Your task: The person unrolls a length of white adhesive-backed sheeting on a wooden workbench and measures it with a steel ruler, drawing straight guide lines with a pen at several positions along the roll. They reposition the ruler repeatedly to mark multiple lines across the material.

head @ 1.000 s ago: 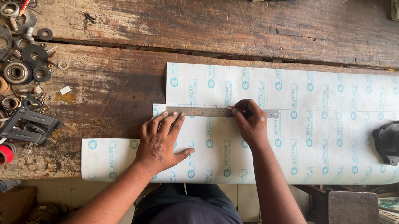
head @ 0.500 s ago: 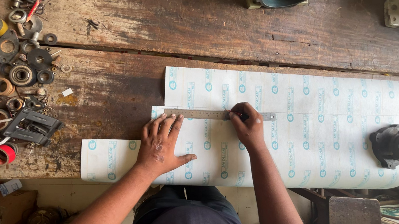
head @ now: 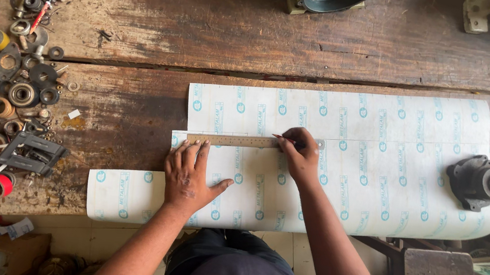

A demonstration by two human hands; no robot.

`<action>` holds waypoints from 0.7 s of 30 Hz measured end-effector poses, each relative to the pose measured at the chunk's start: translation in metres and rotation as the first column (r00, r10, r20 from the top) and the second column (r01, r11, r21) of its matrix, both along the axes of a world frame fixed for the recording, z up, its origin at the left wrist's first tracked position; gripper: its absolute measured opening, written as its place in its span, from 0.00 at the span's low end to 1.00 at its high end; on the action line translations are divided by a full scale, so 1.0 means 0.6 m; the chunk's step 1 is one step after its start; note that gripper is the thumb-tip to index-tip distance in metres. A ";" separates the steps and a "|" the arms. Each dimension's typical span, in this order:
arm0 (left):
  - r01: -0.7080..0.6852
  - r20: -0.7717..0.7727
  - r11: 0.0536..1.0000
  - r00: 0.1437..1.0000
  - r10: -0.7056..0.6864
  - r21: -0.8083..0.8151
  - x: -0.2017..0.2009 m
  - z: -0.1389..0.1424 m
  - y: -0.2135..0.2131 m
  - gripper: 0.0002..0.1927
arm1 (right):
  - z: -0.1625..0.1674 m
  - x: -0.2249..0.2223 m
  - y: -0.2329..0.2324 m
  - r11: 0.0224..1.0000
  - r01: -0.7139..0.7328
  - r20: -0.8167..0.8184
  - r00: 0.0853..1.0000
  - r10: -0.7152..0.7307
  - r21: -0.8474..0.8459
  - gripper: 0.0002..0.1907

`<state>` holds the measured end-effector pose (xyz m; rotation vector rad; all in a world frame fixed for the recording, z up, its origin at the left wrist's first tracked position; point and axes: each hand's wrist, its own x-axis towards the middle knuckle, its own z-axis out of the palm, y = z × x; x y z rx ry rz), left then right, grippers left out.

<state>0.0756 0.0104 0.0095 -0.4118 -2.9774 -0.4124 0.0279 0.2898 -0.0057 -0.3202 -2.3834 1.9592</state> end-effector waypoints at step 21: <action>0.003 -0.075 1.000 0.997 -0.002 0.015 0.006 -0.004 -0.008 0.47 | 0.021 -0.011 0.017 0.947 -0.237 0.038 0.971 0.234 0.219 0.05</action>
